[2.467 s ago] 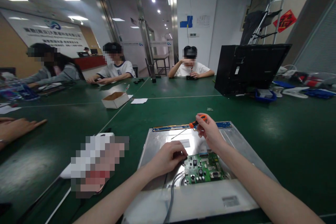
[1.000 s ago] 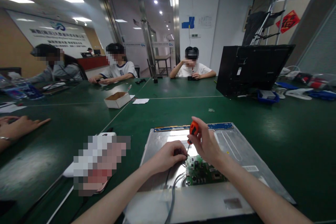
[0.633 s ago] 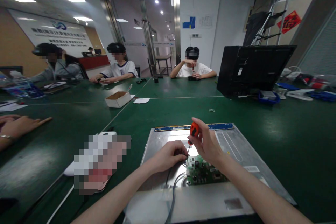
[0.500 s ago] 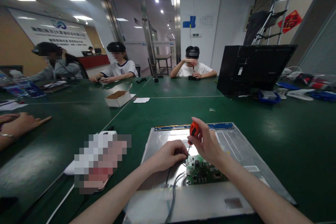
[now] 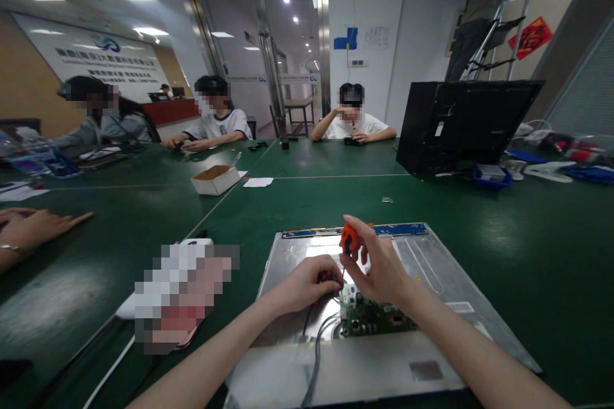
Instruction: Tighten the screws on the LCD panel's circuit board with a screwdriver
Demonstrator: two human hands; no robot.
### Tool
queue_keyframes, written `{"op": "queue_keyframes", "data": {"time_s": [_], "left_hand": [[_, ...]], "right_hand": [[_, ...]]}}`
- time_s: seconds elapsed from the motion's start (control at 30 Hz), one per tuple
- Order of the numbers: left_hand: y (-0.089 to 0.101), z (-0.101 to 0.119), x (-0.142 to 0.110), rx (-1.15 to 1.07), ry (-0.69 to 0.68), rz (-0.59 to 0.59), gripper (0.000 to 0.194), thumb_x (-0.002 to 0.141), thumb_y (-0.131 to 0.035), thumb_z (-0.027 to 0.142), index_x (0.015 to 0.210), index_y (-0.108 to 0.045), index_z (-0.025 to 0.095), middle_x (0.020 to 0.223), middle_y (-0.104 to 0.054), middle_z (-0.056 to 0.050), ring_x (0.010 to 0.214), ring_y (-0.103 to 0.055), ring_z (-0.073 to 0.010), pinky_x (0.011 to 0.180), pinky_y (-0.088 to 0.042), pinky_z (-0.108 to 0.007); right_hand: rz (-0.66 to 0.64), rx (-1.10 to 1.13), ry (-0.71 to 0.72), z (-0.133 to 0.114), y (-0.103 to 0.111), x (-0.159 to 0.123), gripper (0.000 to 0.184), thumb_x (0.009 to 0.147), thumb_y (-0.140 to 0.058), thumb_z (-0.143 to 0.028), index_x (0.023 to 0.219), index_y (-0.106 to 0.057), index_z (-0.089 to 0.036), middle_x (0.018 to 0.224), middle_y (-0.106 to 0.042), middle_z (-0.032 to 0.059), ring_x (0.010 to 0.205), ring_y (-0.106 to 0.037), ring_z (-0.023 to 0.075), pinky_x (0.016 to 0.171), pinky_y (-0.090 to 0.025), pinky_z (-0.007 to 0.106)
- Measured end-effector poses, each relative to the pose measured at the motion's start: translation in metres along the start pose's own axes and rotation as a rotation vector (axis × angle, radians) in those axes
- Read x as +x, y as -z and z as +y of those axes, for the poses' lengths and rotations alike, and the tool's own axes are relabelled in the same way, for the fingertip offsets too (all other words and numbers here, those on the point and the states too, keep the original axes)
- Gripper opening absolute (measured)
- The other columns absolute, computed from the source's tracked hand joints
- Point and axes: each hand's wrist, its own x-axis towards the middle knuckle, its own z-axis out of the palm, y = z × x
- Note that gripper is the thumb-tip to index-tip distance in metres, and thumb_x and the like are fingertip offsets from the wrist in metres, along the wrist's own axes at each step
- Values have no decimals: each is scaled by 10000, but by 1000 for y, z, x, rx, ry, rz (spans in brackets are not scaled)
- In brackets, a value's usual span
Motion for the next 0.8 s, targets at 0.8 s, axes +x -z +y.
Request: {"op": "queue_keyframes", "data": {"time_s": [0.8], "left_hand": [[0, 2, -1, 87, -26, 11, 97, 818, -619, 131, 893, -668, 165, 804, -639, -1, 715, -551, -148, 681, -453, -256]], "right_hand": [[45, 160, -75, 1, -7, -2, 644, 904, -504, -131, 1482, -240, -235, 792, -594, -15, 513, -539, 97, 458, -453, 203]]}}
